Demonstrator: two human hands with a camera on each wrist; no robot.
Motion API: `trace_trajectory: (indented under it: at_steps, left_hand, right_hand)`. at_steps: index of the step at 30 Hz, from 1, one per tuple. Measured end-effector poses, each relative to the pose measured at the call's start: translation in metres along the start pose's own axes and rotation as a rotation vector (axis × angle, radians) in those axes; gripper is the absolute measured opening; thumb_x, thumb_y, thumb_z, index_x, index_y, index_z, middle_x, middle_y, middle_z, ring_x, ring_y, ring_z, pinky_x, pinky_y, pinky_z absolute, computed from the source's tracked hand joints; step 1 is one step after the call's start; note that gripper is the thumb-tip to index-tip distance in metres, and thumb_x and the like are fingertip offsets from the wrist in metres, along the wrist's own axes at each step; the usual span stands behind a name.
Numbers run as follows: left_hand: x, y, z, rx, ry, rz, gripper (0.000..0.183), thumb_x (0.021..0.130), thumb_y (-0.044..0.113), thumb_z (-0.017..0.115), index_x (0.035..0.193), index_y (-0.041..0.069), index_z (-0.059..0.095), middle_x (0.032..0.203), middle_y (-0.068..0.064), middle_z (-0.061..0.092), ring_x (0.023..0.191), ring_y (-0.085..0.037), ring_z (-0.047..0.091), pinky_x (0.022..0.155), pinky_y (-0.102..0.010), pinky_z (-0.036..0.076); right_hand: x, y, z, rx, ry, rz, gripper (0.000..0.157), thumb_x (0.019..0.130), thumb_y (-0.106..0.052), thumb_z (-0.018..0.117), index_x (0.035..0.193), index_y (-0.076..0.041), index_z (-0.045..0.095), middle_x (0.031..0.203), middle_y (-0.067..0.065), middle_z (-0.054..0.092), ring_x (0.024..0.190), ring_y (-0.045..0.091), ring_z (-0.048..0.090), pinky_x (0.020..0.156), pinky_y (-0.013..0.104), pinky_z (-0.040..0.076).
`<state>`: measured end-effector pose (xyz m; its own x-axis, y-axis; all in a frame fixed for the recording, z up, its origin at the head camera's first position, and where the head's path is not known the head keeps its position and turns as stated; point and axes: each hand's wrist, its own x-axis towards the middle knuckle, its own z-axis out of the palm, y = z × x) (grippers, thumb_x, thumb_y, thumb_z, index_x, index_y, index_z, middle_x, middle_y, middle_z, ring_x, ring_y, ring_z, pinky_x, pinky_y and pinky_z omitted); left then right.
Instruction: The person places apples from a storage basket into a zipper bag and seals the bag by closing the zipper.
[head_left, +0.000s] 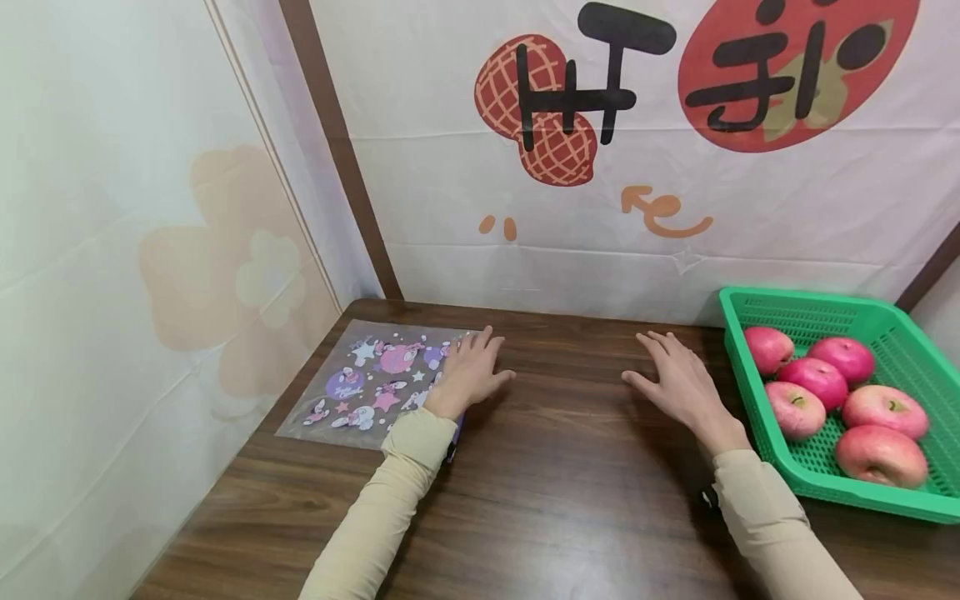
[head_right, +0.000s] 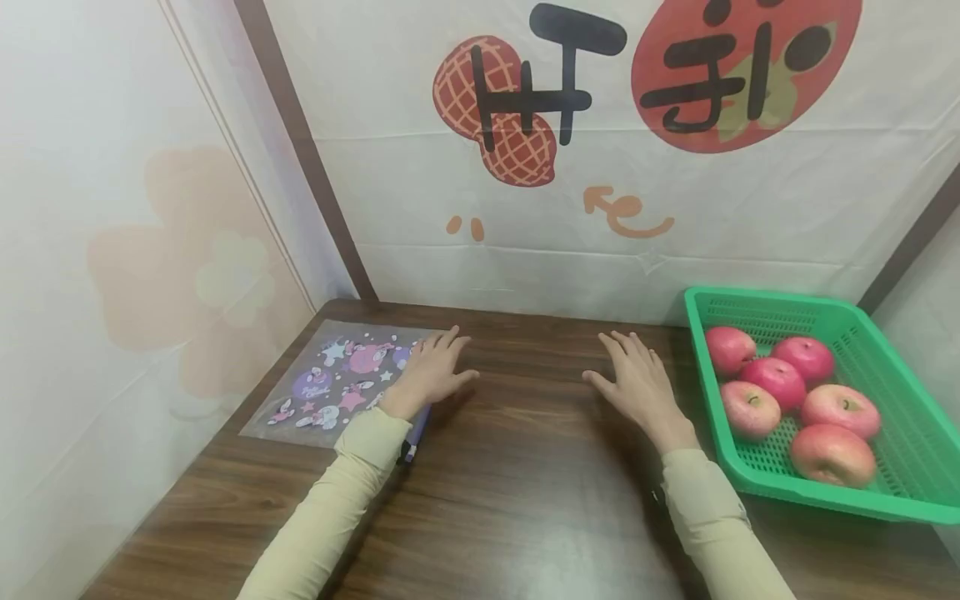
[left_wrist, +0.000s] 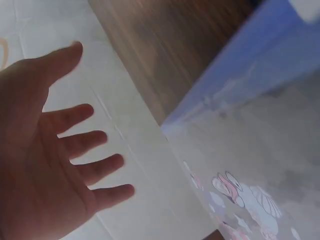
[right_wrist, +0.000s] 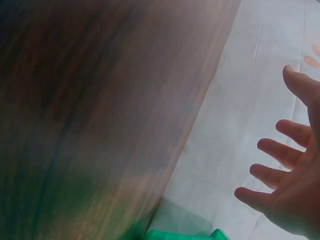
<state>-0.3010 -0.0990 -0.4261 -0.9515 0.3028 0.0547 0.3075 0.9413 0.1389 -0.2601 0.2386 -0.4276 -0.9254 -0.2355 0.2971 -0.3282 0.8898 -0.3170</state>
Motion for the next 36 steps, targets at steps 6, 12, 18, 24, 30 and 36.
trace_trajectory:
  at_steps: [6,12,18,24,30,36]
  left_hand:
    - [-0.004,-0.008,-0.005,0.006,0.026,-0.072,0.059,0.092,0.043,0.065,0.14,0.01,0.053,0.147,-0.015,0.05,0.133,-0.039,0.049,0.108,-0.055,0.039]
    - [-0.008,-0.018,-0.01,0.013,0.058,-0.143,0.043,0.088,0.036,0.071,0.117,0.005,0.065,0.124,-0.015,0.064,0.109,-0.039,0.064,0.087,-0.054,0.052]
    - [-0.013,-0.025,-0.01,0.015,0.023,-0.198,0.025,0.083,0.029,0.071,0.089,0.005,0.069,0.109,-0.016,0.068,0.095,-0.034,0.067,0.077,-0.052,0.054]
    - [-0.016,-0.025,-0.006,0.022,-0.001,-0.2,0.022,0.081,0.027,0.072,0.073,0.008,0.066,0.097,-0.013,0.07,0.079,-0.027,0.066,0.068,-0.049,0.055]
    - [-0.017,-0.025,-0.002,0.011,-0.004,-0.199,0.022,0.081,0.026,0.076,0.075,0.006,0.068,0.092,-0.013,0.071,0.07,-0.024,0.063,0.063,-0.048,0.055]
    - [-0.018,-0.028,-0.003,0.006,-0.015,-0.223,0.026,0.078,0.029,0.08,0.084,0.005,0.071,0.09,-0.012,0.071,0.071,-0.024,0.064,0.065,-0.048,0.055]
  right_hand:
    - [0.0,-0.006,0.0,0.007,0.048,-0.032,0.065,0.091,-0.038,0.068,0.143,-0.003,0.049,0.143,0.023,0.05,0.134,0.046,0.042,0.105,0.062,0.036]
    - [0.001,-0.015,-0.004,0.012,0.017,0.001,0.057,0.094,-0.04,0.064,0.14,-0.008,0.053,0.136,0.02,0.054,0.121,0.044,0.053,0.093,0.063,0.044]
    - [0.001,-0.024,-0.005,0.01,-0.011,-0.006,0.053,0.095,-0.04,0.062,0.138,-0.009,0.055,0.134,0.018,0.056,0.119,0.042,0.055,0.092,0.061,0.045]
    - [0.003,-0.036,-0.002,0.038,-0.024,-0.013,0.053,0.095,-0.043,0.061,0.138,-0.012,0.055,0.134,0.016,0.056,0.116,0.038,0.058,0.084,0.058,0.049]
    - [0.007,-0.047,0.0,0.033,-0.035,-0.042,0.054,0.096,-0.045,0.059,0.138,-0.013,0.055,0.134,0.015,0.056,0.115,0.038,0.059,0.084,0.057,0.05]
    - [0.014,-0.058,0.001,0.036,-0.045,-0.067,0.051,0.095,-0.039,0.062,0.138,-0.012,0.056,0.134,0.016,0.057,0.114,0.037,0.059,0.084,0.056,0.05]
